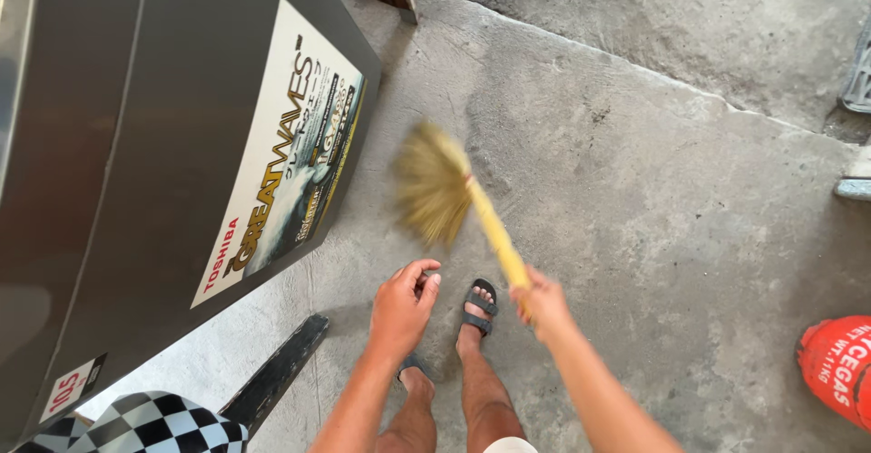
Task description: The person sweeps the concrete floor around various household items using a broom, moving debris out from under a washing machine and between pieces of furniture.
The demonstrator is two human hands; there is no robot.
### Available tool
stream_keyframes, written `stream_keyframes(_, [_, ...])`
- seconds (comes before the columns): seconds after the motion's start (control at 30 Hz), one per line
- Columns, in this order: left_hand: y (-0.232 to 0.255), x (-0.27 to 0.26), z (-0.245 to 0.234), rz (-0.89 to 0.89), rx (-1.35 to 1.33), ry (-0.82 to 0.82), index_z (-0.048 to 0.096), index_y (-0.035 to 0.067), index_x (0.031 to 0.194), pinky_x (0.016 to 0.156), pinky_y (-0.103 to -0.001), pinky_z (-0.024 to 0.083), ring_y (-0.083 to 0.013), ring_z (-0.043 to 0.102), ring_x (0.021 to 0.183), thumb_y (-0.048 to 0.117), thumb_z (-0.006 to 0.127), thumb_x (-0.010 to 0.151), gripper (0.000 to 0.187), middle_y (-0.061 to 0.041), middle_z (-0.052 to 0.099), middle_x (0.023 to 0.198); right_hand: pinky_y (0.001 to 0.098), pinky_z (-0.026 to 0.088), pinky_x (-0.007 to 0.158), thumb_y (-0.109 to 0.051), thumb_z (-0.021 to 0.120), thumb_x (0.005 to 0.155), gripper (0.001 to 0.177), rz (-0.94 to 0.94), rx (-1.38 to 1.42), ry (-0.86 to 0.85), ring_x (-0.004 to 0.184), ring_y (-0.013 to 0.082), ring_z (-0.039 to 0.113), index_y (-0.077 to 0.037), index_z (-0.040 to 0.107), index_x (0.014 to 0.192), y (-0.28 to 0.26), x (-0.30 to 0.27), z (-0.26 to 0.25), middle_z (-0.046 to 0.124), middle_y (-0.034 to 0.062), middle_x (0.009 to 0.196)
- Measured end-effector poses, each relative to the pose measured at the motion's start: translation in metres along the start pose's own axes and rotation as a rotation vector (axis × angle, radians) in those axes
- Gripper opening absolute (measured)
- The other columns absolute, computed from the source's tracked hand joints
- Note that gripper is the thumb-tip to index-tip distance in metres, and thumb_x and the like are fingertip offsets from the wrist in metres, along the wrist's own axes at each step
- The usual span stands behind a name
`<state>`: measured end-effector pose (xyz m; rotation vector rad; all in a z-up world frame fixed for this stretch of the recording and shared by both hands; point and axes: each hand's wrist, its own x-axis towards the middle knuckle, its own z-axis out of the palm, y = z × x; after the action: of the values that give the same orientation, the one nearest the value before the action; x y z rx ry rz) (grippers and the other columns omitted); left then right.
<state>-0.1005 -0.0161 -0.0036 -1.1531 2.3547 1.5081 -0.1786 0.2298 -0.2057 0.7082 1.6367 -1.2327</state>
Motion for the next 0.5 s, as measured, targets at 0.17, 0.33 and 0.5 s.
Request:
stream_keyframes(0.17, [0.012,0.006,0.008,-0.006,0.004,-0.011,0.073,0.011,0.112,0.068,-0.033,0.055,-0.0181,0.068,0.071,0.021,0.068,0.091,0.024,-0.008,0.073,0.085,0.0266,0.040,0.039,0.001,0.063,0.087,0.068,-0.004,0.055,0.111,0.050,0.0126,0.051,-0.020,0.050,0.152,-0.109,0.032,-0.026,0.066,0.0094,0.076])
stream_keyframes(0.33, [0.021,0.013,0.018,0.042,-0.005,-0.033,0.073,0.011,0.111,0.067,-0.033,0.055,-0.0183,0.067,0.070,0.019,0.069,0.091,0.023,-0.008,0.073,0.084,0.0237,0.039,0.040,0.001,0.067,0.090,0.057,-0.037,0.040,0.079,0.053,0.0104,0.052,-0.008,0.064,0.147,-0.169,0.040,-0.034,0.063,0.0088,0.078])
stream_keyframes(0.5, [0.020,0.022,0.021,0.096,0.017,-0.070,0.073,0.010,0.111,0.067,-0.033,0.055,-0.0185,0.067,0.071,0.019,0.070,0.091,0.022,-0.008,0.073,0.085,0.0291,0.045,0.041,0.000,0.072,0.085,0.072,-0.257,-0.111,0.230,0.049,0.0138,0.053,-0.016,0.049,0.151,-0.186,0.055,-0.038,0.068,0.0086,0.085])
